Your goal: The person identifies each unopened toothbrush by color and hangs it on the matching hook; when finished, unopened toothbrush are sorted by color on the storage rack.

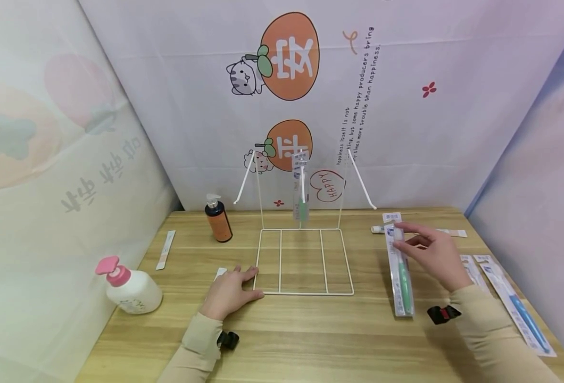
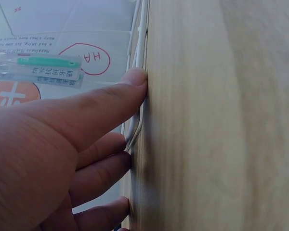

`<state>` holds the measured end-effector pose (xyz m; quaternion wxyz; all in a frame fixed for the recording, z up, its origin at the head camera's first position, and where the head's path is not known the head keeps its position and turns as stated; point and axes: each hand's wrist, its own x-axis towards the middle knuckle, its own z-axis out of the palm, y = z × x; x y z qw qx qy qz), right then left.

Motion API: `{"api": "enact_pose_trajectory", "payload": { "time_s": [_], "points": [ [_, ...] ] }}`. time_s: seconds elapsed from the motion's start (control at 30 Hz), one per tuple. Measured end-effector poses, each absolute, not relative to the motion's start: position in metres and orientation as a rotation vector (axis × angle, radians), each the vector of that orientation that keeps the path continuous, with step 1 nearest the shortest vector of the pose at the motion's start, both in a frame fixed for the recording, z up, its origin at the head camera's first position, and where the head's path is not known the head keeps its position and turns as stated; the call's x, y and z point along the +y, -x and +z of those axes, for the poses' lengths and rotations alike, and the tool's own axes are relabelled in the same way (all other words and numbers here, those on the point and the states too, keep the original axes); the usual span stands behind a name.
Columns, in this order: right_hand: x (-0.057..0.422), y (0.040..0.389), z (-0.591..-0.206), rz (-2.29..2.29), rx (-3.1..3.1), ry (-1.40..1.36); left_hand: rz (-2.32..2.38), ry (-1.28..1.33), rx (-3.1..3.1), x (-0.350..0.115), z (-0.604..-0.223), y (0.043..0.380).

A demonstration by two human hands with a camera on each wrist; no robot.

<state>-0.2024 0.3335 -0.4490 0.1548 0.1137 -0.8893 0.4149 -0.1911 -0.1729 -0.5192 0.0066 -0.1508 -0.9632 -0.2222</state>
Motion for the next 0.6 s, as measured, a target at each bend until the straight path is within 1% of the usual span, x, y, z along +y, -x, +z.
{"api": "enact_pose_trajectory", "payload": {
  "time_s": [0.3, 0.6],
  "points": [
    [0.287, 0.198, -0.436, 1.231, -2.462, -0.468, -0.698, 0.457, -3.023, -0.172, -0.517, 0.190],
    [0.234, 0.185, -0.418, 1.391, -2.250, -0.659, -0.692, 0.456, -3.023, -0.172, -0.517, 0.190]
  ]
}}
